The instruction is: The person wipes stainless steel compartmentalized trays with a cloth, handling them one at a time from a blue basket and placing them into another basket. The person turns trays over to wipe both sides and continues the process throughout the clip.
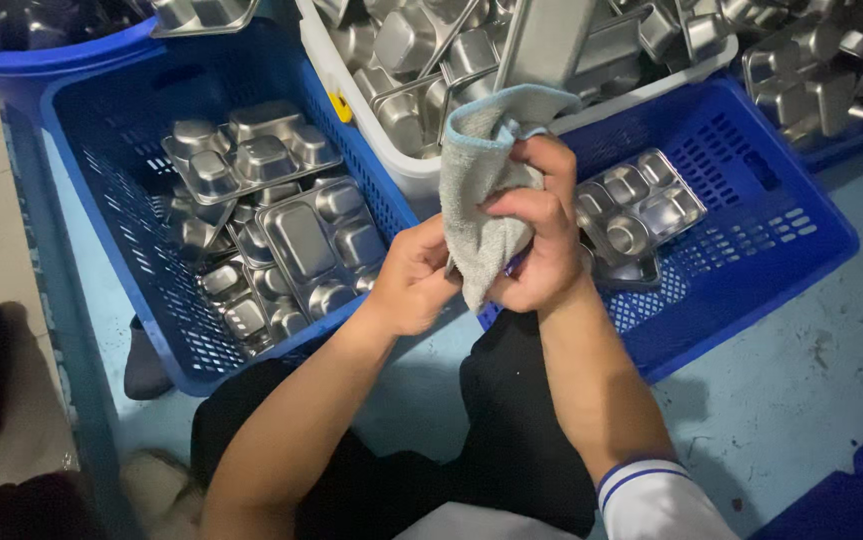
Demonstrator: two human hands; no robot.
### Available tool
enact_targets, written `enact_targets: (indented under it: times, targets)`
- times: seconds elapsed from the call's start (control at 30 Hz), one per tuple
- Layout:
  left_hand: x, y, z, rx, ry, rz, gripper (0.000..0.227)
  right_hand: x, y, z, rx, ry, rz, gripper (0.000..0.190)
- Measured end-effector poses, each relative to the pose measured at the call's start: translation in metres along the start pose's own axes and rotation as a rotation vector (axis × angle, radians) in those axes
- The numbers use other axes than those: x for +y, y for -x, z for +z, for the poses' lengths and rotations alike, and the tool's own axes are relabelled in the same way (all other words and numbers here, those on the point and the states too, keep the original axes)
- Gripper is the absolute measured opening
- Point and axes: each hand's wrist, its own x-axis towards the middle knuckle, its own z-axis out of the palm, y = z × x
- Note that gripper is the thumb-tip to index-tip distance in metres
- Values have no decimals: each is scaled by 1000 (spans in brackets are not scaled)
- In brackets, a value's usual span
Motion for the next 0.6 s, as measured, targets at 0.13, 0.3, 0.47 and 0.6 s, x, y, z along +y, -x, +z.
enact_targets:
  times: [0.13,0.3,0.47,0.6]
  targets:
    - [2,-1,3,-3,28,-29,53,0,0,0,23,12,-8,64]
    - [3,-5,-9,-58,-257,171,104,-6,4,12,67,-118,94,65]
    - [2,-7,-30,-65,-477,161,121,-4,14,39,34,-70,-45,69]
    - [7,11,-38,97,-326,278,124,-1,27,74,110,-173,171,87]
